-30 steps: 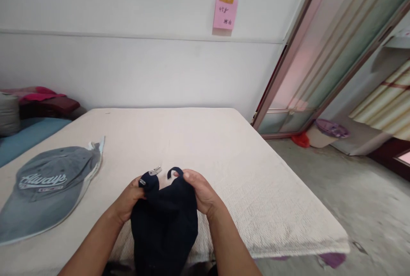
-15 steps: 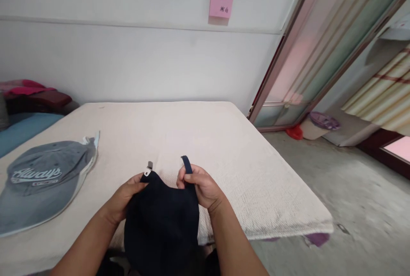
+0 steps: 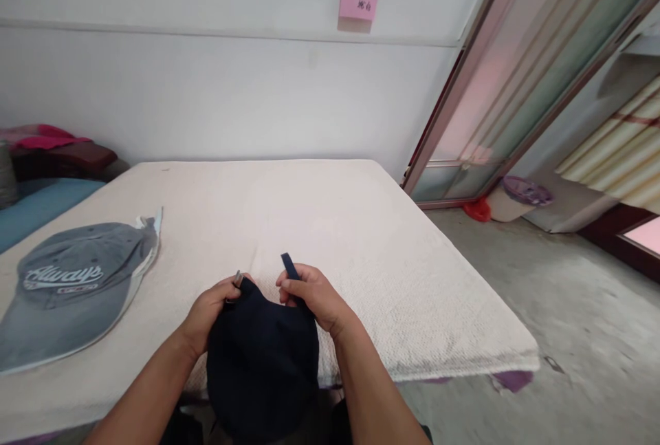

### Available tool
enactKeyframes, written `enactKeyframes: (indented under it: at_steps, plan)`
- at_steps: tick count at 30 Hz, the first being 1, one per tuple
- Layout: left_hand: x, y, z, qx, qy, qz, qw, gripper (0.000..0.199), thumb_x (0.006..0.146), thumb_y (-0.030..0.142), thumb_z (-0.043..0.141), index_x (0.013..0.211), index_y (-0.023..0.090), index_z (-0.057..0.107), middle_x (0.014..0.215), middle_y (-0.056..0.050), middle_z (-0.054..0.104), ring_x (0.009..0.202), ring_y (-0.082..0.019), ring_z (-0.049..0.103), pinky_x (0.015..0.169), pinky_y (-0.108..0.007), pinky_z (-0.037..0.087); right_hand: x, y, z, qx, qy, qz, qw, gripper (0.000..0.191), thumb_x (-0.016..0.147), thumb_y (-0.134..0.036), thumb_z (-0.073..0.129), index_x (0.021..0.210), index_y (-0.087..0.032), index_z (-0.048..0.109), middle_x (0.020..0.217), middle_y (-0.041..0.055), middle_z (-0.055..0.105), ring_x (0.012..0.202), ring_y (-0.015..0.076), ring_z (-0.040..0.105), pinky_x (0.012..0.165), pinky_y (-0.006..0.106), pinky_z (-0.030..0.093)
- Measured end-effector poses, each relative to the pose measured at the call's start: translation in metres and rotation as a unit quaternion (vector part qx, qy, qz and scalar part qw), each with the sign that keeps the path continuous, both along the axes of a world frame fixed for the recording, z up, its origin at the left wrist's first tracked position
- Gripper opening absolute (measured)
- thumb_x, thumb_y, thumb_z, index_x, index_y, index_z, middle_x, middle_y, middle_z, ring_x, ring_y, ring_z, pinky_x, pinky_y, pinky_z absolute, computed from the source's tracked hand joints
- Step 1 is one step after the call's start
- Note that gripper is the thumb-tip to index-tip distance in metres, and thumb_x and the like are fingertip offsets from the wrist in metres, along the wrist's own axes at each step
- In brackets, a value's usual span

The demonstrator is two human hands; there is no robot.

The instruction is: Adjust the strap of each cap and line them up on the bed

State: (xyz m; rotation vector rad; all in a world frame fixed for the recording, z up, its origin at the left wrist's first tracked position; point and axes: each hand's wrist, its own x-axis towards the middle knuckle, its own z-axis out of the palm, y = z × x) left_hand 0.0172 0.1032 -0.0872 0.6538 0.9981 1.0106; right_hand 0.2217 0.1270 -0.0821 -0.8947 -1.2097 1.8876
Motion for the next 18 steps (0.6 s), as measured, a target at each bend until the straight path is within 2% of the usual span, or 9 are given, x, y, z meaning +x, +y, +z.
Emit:
enactKeyframes:
  at_steps: [3,8,13,15,18]
  plan:
    - [0.001,-0.002,0.000,-0.020,0.000,-0.007,1.000,0.014,0.070,0.027,0.063,0.078,0.016,0.067,0.066,-0.001,0.065,0.060,-0.017,0.056,0.062,-0.028,0.043,-0.003,0.003,-0.001,0.008,0.004,-0.032,0.999,0.016,0.081,-0.031,0.061,0.083,-0.016,0.060,0.068,0.0002,0.057,0.052,0.0080,0.045,0.050,0.022,0.031]
    - [0.004,-0.003,0.001,0.040,0.085,0.001,0.996,0.027,0.069,0.033,0.071,0.091,0.017,0.070,0.079,-0.004,0.070,0.072,-0.021,0.062,0.068,-0.029,0.045,-0.005,0.006,-0.004,0.006,0.029,-0.068,0.997,0.016,0.083,-0.031,0.059,0.085,-0.015,0.059,0.068,-0.0005,0.057,0.048,0.0066,0.044,0.049,0.022,0.029]
    - [0.004,-0.005,0.004,0.045,0.053,-0.107,0.992,0.032,0.072,0.036,0.072,0.097,0.016,0.071,0.074,-0.004,0.070,0.064,-0.019,0.061,0.062,-0.028,0.043,-0.004,0.008,-0.003,-0.001,0.056,-0.110,0.992,0.018,0.080,-0.032,0.061,0.083,-0.015,0.059,0.066,-0.0015,0.054,0.046,0.0052,0.039,0.046,0.022,0.024]
    - [0.001,-0.006,0.001,0.033,0.064,-0.084,0.994,0.033,0.072,0.036,0.073,0.098,0.016,0.071,0.077,-0.005,0.071,0.067,-0.019,0.063,0.064,-0.028,0.044,-0.004,0.009,-0.003,0.001,0.062,-0.111,0.992,0.014,0.077,-0.027,0.063,0.080,-0.015,0.060,0.067,-0.0007,0.054,0.047,0.0058,0.040,0.046,0.022,0.025]
    - [-0.005,-0.007,-0.007,0.023,0.108,0.015,0.994,0.034,0.071,0.036,0.074,0.098,0.017,0.072,0.093,-0.007,0.073,0.085,-0.024,0.065,0.076,-0.030,0.046,-0.005,0.007,-0.001,-0.009,0.063,-0.082,0.995,0.011,0.076,-0.025,0.062,0.076,-0.014,0.059,0.065,-0.0013,0.052,0.046,0.0047,0.036,0.044,0.021,0.020]
